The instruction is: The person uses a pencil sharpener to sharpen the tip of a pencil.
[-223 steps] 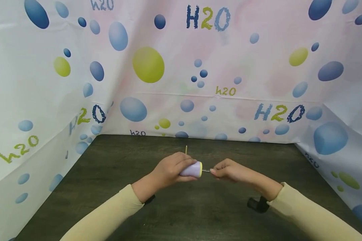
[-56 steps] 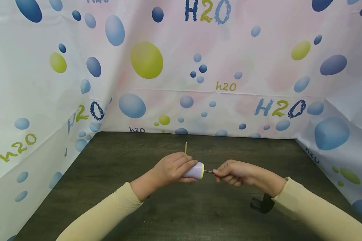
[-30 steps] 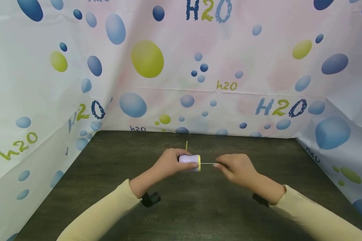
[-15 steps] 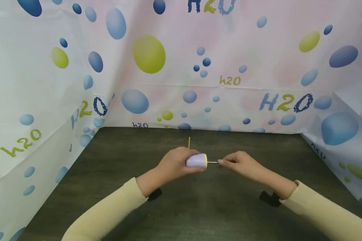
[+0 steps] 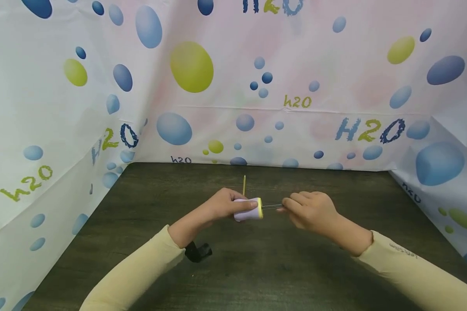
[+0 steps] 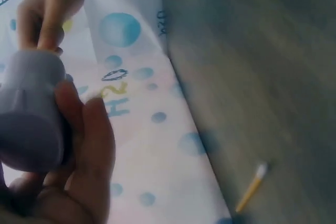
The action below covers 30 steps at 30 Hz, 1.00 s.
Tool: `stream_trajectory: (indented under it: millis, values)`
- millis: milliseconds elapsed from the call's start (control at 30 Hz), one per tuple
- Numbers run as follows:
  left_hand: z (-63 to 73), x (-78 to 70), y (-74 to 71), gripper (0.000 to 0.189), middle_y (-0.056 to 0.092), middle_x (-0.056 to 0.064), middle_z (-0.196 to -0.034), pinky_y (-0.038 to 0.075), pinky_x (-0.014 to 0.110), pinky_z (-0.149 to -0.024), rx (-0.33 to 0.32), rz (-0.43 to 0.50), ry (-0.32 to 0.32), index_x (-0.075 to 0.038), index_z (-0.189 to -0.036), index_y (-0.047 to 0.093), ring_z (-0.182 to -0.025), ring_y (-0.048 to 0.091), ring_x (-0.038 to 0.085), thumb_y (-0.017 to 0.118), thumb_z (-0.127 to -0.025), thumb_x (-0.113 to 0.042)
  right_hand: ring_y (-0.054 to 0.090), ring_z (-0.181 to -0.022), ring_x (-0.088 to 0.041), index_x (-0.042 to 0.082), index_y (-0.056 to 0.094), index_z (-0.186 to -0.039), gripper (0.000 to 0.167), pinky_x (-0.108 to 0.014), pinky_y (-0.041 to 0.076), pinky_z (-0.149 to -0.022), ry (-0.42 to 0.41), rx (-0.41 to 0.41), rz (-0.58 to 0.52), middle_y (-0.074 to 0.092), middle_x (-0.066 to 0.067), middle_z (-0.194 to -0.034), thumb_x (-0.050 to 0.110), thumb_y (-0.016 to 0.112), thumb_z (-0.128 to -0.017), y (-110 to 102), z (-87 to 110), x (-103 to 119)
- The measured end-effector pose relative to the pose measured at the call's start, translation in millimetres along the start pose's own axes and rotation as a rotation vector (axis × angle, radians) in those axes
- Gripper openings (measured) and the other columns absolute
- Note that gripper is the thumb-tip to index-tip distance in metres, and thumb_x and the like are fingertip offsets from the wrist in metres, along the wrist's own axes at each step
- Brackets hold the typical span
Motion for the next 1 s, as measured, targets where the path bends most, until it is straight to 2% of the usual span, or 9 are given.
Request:
stream_trajectory:
  millis: [133, 300, 400, 500, 567, 633, 833, 900, 1000]
  values:
    - [7.5, -17.2, -5.9, 0.038, 0.076, 0.010, -0.096, 0.050, 0.023, -0.062, -0.169, -0.249, 0.205, -0.004, -0.111, 0.077, -0.073, 0.063, 0.013, 0.079, -0.088, -0.033, 0.032, -0.046, 0.003, 0.012, 0.069, -0.080, 0.047, -0.018, 0.026, -0.045, 0.391, 0.333, -0.378, 0.048, 0.011, -0.055, 0.043, 0.047, -0.108, 29.3, 9.1, -19.9]
    - [34.1, -49.7, 10.2, 0.045, 0.077, 0.004, -0.096, 0.056, 0.024, -0.069, -0.381, -0.744, 0.740, -0.007, -0.110, 0.074, -0.081, 0.069, 0.015, 0.088, -0.080, -0.037, 0.023, -0.048, -0.002, 0.005, 0.065, -0.076, 0.036, -0.022, 0.023, -0.047, 0.976, 0.757, -1.008, 0.036, 0.010, -0.057, 0.028, 0.059, -0.104, 65.5, 50.2, -26.8]
    - [54.3, -58.5, 21.8, 0.054, 0.075, 0.001, -0.096, 0.058, 0.024, -0.074, -0.523, -0.941, 1.017, -0.008, -0.109, 0.072, -0.085, 0.070, 0.013, 0.091, -0.073, -0.044, 0.019, -0.046, -0.004, 0.008, 0.058, -0.071, 0.039, -0.022, 0.021, -0.045, 1.136, 0.925, -1.303, 0.031, 0.010, -0.054, 0.026, 0.054, -0.106, 72.3, 65.9, -16.8]
    - [62.6, -60.9, 26.5, 0.056, 0.074, -0.002, -0.096, 0.058, 0.023, -0.077, -0.561, -1.000, 1.117, -0.009, -0.108, 0.071, -0.085, 0.069, 0.011, 0.092, -0.071, -0.046, 0.017, -0.043, -0.004, 0.013, 0.058, -0.074, 0.037, -0.021, 0.019, -0.043, 1.205, 1.020, -1.433, 0.028, 0.012, -0.052, 0.028, 0.051, -0.107, 73.6, 74.8, -10.3]
    - [56.9, -59.0, 25.4, 0.055, 0.075, -0.002, -0.096, 0.058, 0.023, -0.076, -0.516, -0.975, 1.047, -0.009, -0.109, 0.072, -0.084, 0.069, 0.011, 0.091, -0.073, -0.046, 0.019, -0.045, -0.003, 0.007, 0.062, -0.079, 0.038, -0.022, 0.021, -0.044, 1.152, 0.988, -1.388, 0.030, 0.010, -0.054, 0.028, 0.050, -0.108, 73.2, 72.9, -11.5]
    - [41.8, -50.9, 19.9, 0.049, 0.076, 0.000, -0.095, 0.055, 0.021, -0.071, -0.401, -0.850, 0.856, -0.009, -0.110, 0.073, -0.080, 0.067, 0.010, 0.088, -0.078, -0.044, 0.029, -0.048, -0.001, 0.004, 0.068, -0.089, 0.037, -0.023, 0.029, -0.047, 1.028, 0.880, -1.210, 0.043, 0.011, -0.060, 0.032, 0.052, -0.107, 70.0, 64.5, -18.6]
    - [6.4, -3.3, -3.0, 0.040, 0.076, 0.011, -0.094, 0.051, 0.025, -0.063, -0.152, -0.178, 0.177, -0.004, -0.112, 0.077, -0.071, 0.061, 0.010, 0.073, -0.093, -0.038, 0.051, -0.065, -0.004, 0.010, 0.069, -0.105, 0.045, -0.020, 0.041, -0.053, 0.228, 0.309, -0.216, 0.063, 0.006, -0.083, 0.047, 0.044, -0.108, 23.4, 11.6, -13.6]
    - [3.2, 5.7, -3.6, 0.043, 0.075, 0.012, -0.094, 0.055, 0.028, -0.067, -0.084, -0.035, 0.072, -0.001, -0.113, 0.077, -0.073, 0.063, 0.011, 0.069, -0.095, -0.039, 0.049, -0.063, -0.009, 0.009, 0.068, -0.100, 0.043, -0.021, 0.039, -0.049, 0.012, 0.103, 0.021, 0.058, 0.003, -0.078, 0.040, 0.040, -0.110, 8.0, 4.8, -0.7]
    - [3.8, 10.4, 0.3, 0.046, 0.074, 0.010, -0.091, 0.059, 0.033, -0.073, 0.014, 0.074, -0.007, 0.002, -0.113, 0.076, -0.074, 0.066, 0.011, 0.064, -0.097, -0.040, 0.043, -0.056, -0.009, 0.007, 0.067, -0.093, 0.035, -0.021, 0.035, -0.044, -0.154, -0.079, 0.134, 0.054, 0.002, -0.071, 0.029, 0.046, -0.111, -2.6, 1.4, 11.0]
Point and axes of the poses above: each hand's wrist, its own z-axis away from the middle knuckle, its own y-axis out of the palm, x = y × z, the point moved 9 cm from there along -z, towards the middle knuckle
